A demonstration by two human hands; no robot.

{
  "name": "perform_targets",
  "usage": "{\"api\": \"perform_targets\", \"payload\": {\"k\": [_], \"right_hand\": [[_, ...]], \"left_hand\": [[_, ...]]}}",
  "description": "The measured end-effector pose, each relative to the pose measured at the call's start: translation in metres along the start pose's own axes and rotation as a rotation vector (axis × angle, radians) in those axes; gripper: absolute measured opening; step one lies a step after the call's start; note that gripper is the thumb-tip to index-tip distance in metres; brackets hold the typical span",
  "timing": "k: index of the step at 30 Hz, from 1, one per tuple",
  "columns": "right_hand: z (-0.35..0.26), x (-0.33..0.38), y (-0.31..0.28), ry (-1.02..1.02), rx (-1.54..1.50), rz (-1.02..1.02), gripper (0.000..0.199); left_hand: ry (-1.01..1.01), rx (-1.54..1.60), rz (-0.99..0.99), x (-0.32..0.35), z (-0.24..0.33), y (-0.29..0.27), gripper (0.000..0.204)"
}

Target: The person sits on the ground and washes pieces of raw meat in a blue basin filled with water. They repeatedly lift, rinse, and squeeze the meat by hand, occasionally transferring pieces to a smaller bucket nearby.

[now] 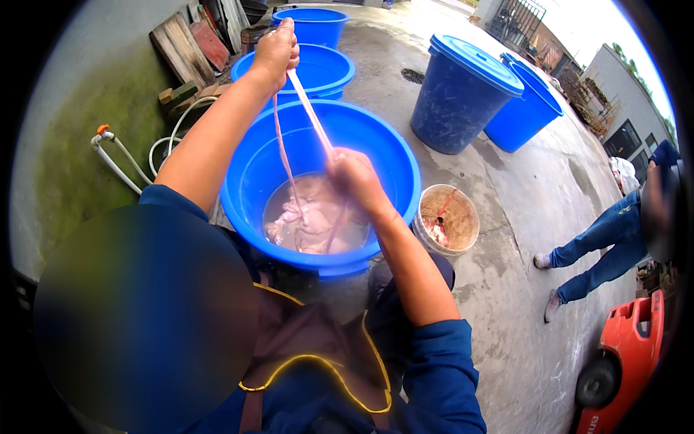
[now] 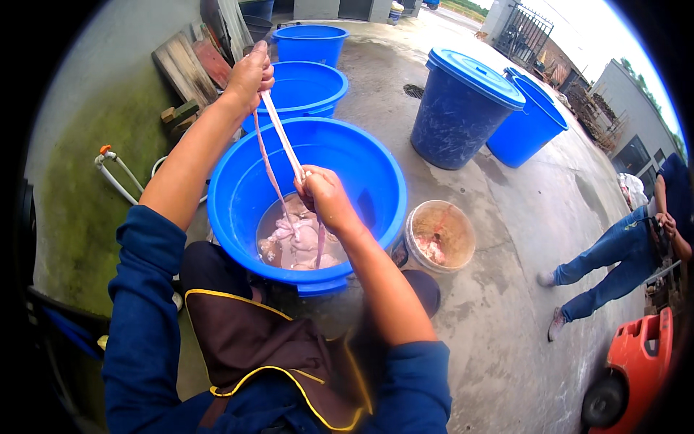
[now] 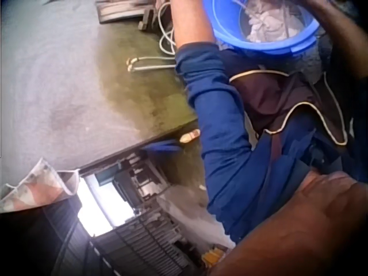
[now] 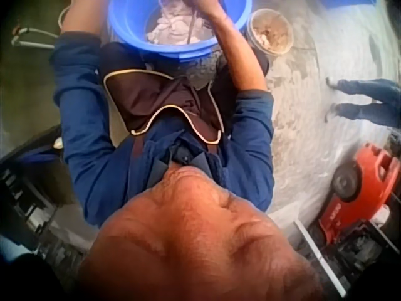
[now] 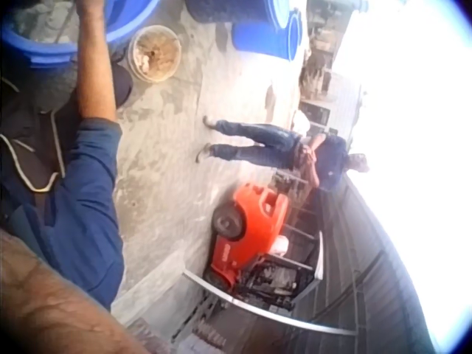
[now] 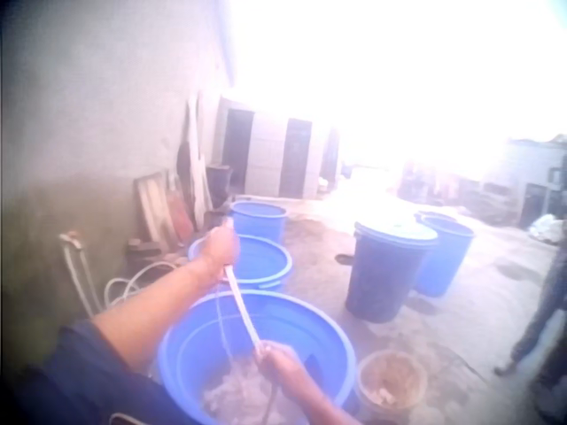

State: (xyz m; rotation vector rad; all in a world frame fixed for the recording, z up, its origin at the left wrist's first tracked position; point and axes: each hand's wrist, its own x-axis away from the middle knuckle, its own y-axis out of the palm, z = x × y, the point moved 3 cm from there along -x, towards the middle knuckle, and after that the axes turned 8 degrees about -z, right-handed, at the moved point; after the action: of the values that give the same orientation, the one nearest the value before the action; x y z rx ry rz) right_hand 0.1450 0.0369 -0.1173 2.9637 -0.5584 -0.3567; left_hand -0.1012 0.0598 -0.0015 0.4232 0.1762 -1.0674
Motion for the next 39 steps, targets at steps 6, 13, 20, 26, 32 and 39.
{"api": "perform_targets", "payload": {"k": [6,13,20,26,32,39], "right_hand": [[0.015,0.014,-0.008,0.001,0.188,0.130,0.022],[0.013,0.037,-0.029,-0.060,0.309,0.139,0.024],[-0.002,0.027,-0.043,0.138,0.004,0.140,0.020],[-0.057,-0.006,-0.050,0.033,-0.106,-0.031,0.025],[-0.108,-0.049,-0.050,-0.020,-0.088,-0.092,0.033],[-0.142,-0.059,-0.065,-0.010,0.052,-0.166,0.031]], "left_hand": [[0.047,-0.036,0.055,-0.017,-0.003,-0.009,0.042],[0.030,-0.091,0.207,-0.028,-0.008,-0.017,0.042],[-0.128,0.187,0.174,-0.009,-0.049,-0.040,0.050],[-0.436,0.183,0.175,0.044,-0.134,-0.076,0.059],[-0.650,0.283,-0.273,0.107,-0.172,-0.019,0.104],[-0.165,0.387,-0.453,0.073,-0.080,0.067,0.086]]}}
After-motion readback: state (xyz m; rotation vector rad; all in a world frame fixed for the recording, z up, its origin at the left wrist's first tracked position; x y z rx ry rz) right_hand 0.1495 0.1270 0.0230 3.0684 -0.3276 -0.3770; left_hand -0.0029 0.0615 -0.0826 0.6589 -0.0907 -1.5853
